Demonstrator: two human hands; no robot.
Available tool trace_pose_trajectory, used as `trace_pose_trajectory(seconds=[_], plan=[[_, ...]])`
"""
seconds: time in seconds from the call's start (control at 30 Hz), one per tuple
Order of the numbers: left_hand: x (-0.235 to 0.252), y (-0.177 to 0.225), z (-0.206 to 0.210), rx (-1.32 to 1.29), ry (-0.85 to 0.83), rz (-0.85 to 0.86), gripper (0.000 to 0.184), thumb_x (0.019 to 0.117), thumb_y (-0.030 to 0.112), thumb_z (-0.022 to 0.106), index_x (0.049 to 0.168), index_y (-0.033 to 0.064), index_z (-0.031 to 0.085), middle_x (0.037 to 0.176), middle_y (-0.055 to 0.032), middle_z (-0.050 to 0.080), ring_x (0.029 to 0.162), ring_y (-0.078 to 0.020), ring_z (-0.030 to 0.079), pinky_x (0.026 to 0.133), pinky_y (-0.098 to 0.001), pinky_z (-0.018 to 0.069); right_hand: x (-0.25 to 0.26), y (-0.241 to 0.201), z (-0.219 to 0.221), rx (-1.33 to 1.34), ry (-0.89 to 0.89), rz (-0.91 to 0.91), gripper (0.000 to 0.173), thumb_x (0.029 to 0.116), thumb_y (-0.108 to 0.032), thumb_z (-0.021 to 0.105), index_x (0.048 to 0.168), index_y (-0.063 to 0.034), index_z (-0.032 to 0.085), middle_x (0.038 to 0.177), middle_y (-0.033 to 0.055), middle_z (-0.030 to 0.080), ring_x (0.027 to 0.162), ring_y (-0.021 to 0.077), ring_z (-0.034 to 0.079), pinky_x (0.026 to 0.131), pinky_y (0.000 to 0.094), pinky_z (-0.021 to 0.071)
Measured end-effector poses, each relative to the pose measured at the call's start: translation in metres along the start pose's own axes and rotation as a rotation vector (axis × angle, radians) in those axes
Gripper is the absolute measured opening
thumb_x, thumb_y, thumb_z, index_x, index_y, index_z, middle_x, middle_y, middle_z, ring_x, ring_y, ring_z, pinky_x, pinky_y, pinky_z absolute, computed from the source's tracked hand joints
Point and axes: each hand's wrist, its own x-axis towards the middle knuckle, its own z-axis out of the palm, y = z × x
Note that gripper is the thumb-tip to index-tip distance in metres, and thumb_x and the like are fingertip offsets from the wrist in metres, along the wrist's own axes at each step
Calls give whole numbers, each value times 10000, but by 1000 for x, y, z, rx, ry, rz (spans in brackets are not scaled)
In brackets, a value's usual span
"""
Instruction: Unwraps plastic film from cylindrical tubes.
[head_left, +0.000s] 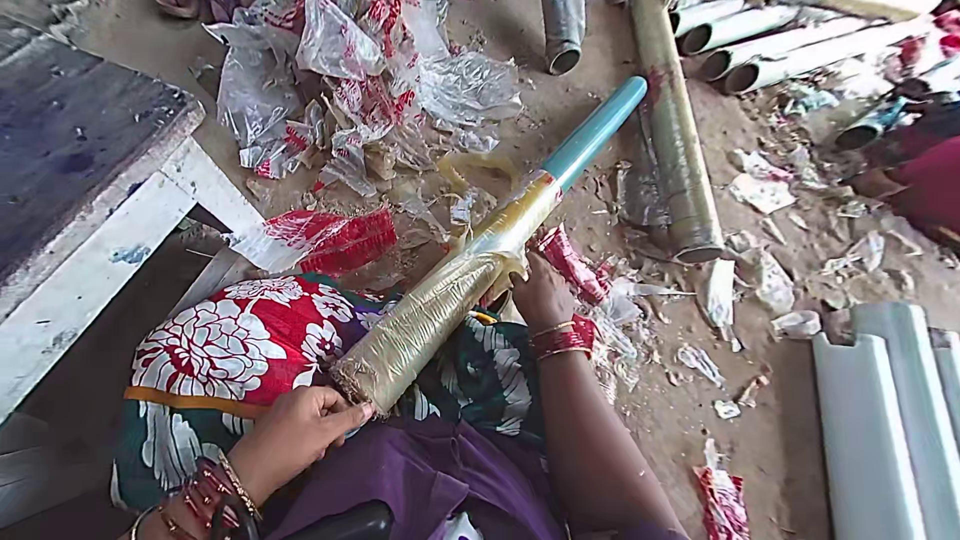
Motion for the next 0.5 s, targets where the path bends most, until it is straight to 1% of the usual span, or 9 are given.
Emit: trace_pose_trajectory(seconds=[0.07,0.1,0.13,0.17,0.2,0.23,0.3,0.4,0.5], plan=[[-3,-16,4,-149,18,-60,243,1016,214,665,853,36,697,604,47,562,465,-19,458,475,-181,385,15,-18,-4,-127,-111,52,379,1002,-226,628,1271,41,607,1194,313,667,1112,511,654,852,696,503],[-5,-20,7,-214,31,-28,175,1008,185,666,914,39,692,618,62,567,472,1,450,475,-164,373,21,-25,-6,-192,-144,88,329,975,-199,639,1177,60,645,1172,315,676,1102,507,662,836,692,509],[-7,-18,9,-272,24,13,137,1005,170,665,1026,35,675,657,68,587,490,17,444,484,-156,362,27,-30,-7,-238,-142,105,286,959,-170,635,1107,73,667,1153,322,678,1094,511,663,821,695,510],[-7,-15,11,-334,15,45,126,1003,151,656,1073,48,638,670,80,566,504,24,432,493,-151,350,33,-33,-8,-266,-129,110,271,964,-156,623,1089,79,675,1167,334,671,1111,520,654,833,705,504],[-9,-10,14,-448,25,37,69,1001,111,644,1038,57,622,654,79,525,490,19,393,475,-151,319,35,-32,-7,-278,-114,106,268,967,-152,616,1083,80,680,1182,341,662,1126,527,645,847,714,497],[-10,-2,16,-605,41,-10,65,1005,57,624,944,71,605,603,74,475,449,15,335,431,-145,270,37,-30,-5,-269,-88,88,261,972,-146,606,1069,84,684,1174,351,660,1122,540,641,843,724,491],[-10,8,13,-843,59,-92,222,987,-31,573,804,93,551,529,72,373,401,10,259,389,-141,206,39,-21,-1,-218,-31,35,239,984,-138,583,1039,67,693,1139,355,669,1101,556,642,829,740,480],[-19,14,7,-959,86,-61,232,937,-96,517,789,77,566,516,68,363,395,13,275,383,-133,217,33,-14,-4,-161,3,-5,263,1007,-152,560,1063,47,721,1130,359,676,1100,568,638,847,762,462],[-34,26,-13,-1000,154,137,280,931,-81,497,750,71,647,513,62,414,410,25,301,398,-129,234,26,-19,-19,-88,101,-80,285,1024,-146,512,1004,58,711,1041,374,673,1023,594,638,778,775,444]])
